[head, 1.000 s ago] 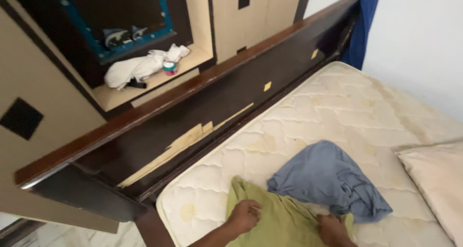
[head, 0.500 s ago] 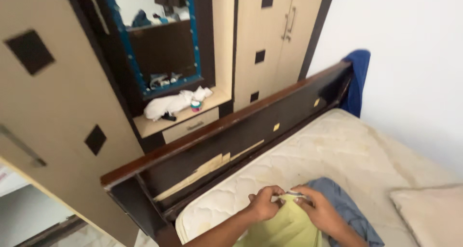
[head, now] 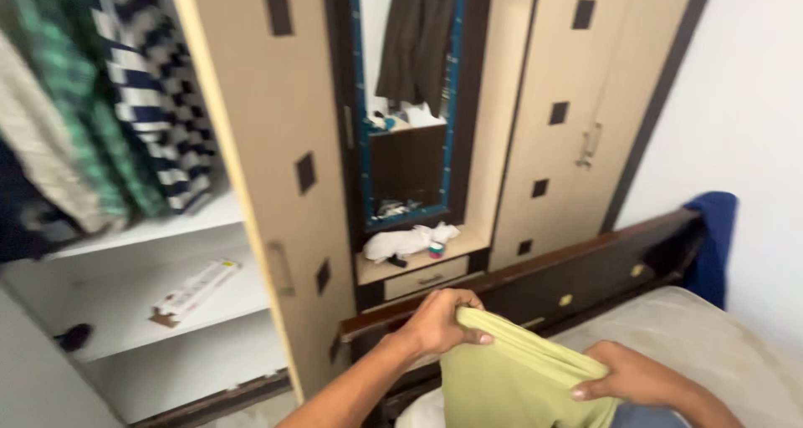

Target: The person removes several shirts from a closet, places them on a bed, then places a striped shirt on a hanger and returns it to the closet. The person also folds a green shirt and places it in the closet.

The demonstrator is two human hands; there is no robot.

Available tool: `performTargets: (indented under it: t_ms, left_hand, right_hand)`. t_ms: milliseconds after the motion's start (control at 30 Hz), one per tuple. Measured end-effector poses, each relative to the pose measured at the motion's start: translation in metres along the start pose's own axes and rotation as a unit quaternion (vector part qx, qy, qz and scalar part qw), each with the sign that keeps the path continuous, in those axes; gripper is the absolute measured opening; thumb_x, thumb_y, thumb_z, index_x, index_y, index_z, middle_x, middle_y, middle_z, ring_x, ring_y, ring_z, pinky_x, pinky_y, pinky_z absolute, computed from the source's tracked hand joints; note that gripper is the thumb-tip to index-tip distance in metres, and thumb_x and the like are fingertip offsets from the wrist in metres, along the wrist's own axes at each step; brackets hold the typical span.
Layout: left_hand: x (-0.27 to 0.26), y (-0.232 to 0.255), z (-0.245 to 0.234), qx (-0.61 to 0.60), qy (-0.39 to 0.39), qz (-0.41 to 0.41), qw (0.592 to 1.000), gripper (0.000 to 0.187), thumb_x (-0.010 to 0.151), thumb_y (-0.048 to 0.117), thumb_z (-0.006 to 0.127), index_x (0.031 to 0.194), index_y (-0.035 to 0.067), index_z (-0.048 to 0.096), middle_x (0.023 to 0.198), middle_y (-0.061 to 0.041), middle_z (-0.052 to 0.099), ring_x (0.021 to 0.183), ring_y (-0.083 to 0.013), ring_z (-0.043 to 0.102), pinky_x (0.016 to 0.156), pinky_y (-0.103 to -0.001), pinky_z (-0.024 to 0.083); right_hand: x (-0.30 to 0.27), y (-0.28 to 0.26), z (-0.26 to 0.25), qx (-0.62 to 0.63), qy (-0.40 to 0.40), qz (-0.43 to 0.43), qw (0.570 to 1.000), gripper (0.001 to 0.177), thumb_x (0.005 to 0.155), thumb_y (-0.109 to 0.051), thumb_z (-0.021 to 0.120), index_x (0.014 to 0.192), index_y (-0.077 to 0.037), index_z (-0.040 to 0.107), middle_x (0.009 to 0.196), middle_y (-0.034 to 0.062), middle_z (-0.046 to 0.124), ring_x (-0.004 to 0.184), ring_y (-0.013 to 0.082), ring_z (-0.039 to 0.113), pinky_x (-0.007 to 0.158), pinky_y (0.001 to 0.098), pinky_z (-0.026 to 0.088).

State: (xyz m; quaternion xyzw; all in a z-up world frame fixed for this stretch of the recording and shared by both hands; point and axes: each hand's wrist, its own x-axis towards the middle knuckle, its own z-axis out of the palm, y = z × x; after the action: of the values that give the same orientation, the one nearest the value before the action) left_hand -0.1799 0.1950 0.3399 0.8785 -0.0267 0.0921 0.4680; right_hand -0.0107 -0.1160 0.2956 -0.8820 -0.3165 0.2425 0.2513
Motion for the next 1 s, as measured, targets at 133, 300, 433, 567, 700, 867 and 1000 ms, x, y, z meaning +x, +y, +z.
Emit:
performTargets:
  t_ms: [133, 300, 433, 567, 700, 867, 1000]
  left_hand:
    - [-0.061, 0.015, -0.062, 0.294, 0.026, 0.027, 0.955, 0.046, 0.064, 0.036, 0.092, 0.104, 0.017, 0.08, 0.1, -0.007, 0.075, 0.107, -0.0267, 0.065, 0.097, -0.052, 0.04]
    - [-0.124, 0.003, -0.128, 0.291, -0.006, -0.17, 0.942, 0.058, 0.065, 0.059, 0.086, 0.097, 0.011, 0.08, 0.11, -0.008, 0.074, 0.116, -0.027, 0.064, 0.108, -0.064, 0.03]
    - [-0.175, -0.017, -0.178, 0.183, 0.044, -0.175, 0.966, 0.067, 0.069, 0.066, 0.08, 0.103, 0.009, 0.073, 0.104, -0.015, 0.075, 0.102, -0.0285, 0.072, 0.094, -0.042, 0.055]
    - [-0.217, -0.036, -0.226, 0.15, 0.121, -0.151, 0.97, 0.058, 0.077, 0.06, 0.076, 0.103, 0.008, 0.07, 0.102, -0.015, 0.075, 0.097, -0.0267, 0.072, 0.089, -0.041, 0.055]
    - [-0.255, -0.057, -0.265, 0.136, 0.209, -0.086, 0.965, 0.04, 0.083, 0.041, 0.077, 0.1, 0.006, 0.065, 0.094, -0.012, 0.074, 0.09, -0.0243, 0.072, 0.082, -0.039, 0.055]
    - [-0.301, -0.077, -0.315, -0.078, 0.274, -0.094, 0.954, 0.028, 0.089, 0.03, 0.08, 0.09, 0.004, 0.07, 0.083, -0.004, 0.072, 0.079, -0.0113, 0.063, 0.072, -0.029, 0.05]
    - [-0.323, -0.075, -0.353, -0.238, 0.304, -0.05, 0.921, 0.026, 0.09, 0.025, 0.082, 0.087, 0.007, 0.064, 0.082, -0.003, 0.069, 0.073, -0.0088, 0.059, 0.067, -0.026, 0.048]
  right_hand:
    - [0.012, -0.035, 0.0, -0.028, 0.036, -0.001, 0.999, 0.059, 0.069, -0.04, 0.098, 0.11, -0.003, 0.076, 0.108, 0.011, 0.074, 0.107, 0.0212, 0.074, 0.097, 0.0342, 0.056]
    - [-0.006, -0.138, 0.001, -0.261, 0.07, 0.027, 0.962, 0.067, 0.069, -0.062, 0.081, 0.11, -0.01, 0.075, 0.102, 0.0082, 0.077, 0.101, 0.0221, 0.076, 0.09, 0.0365, 0.06]
    - [-0.041, -0.22, 0.02, -0.289, 0.144, 0.011, 0.946, 0.076, 0.07, -0.076, 0.072, 0.121, -0.021, 0.067, 0.106, 0.0049, 0.069, 0.106, 0.0247, 0.068, 0.087, 0.0447, 0.057]
    - [-0.038, -0.284, 0.042, -0.234, 0.148, 0.001, 0.961, 0.063, 0.083, -0.072, 0.062, 0.11, -0.015, 0.068, 0.089, 0.0043, 0.075, 0.09, 0.0231, 0.072, 0.079, 0.0465, 0.057]
    - [-0.021, -0.32, 0.082, -0.054, 0.141, -0.078, 0.985, 0.05, 0.089, -0.056, 0.068, 0.111, -0.011, 0.065, 0.066, 0.009, 0.072, 0.059, 0.021, 0.071, 0.059, 0.037, 0.056]
    - [0.005, -0.373, 0.132, 0.153, 0.158, -0.071, 0.973, 0.03, 0.102, -0.04, 0.061, 0.114, -0.014, 0.067, 0.058, 0.0085, 0.058, 0.045, 0.0187, 0.045, 0.044, 0.033, 0.035]
    - [0.022, -0.423, 0.158, 0.382, 0.13, -0.156, 0.902, 0.025, 0.104, -0.025, 0.059, 0.11, -0.002, 0.065, 0.066, 0.0108, 0.055, 0.054, 0.017, 0.044, 0.052, 0.0334, 0.037]
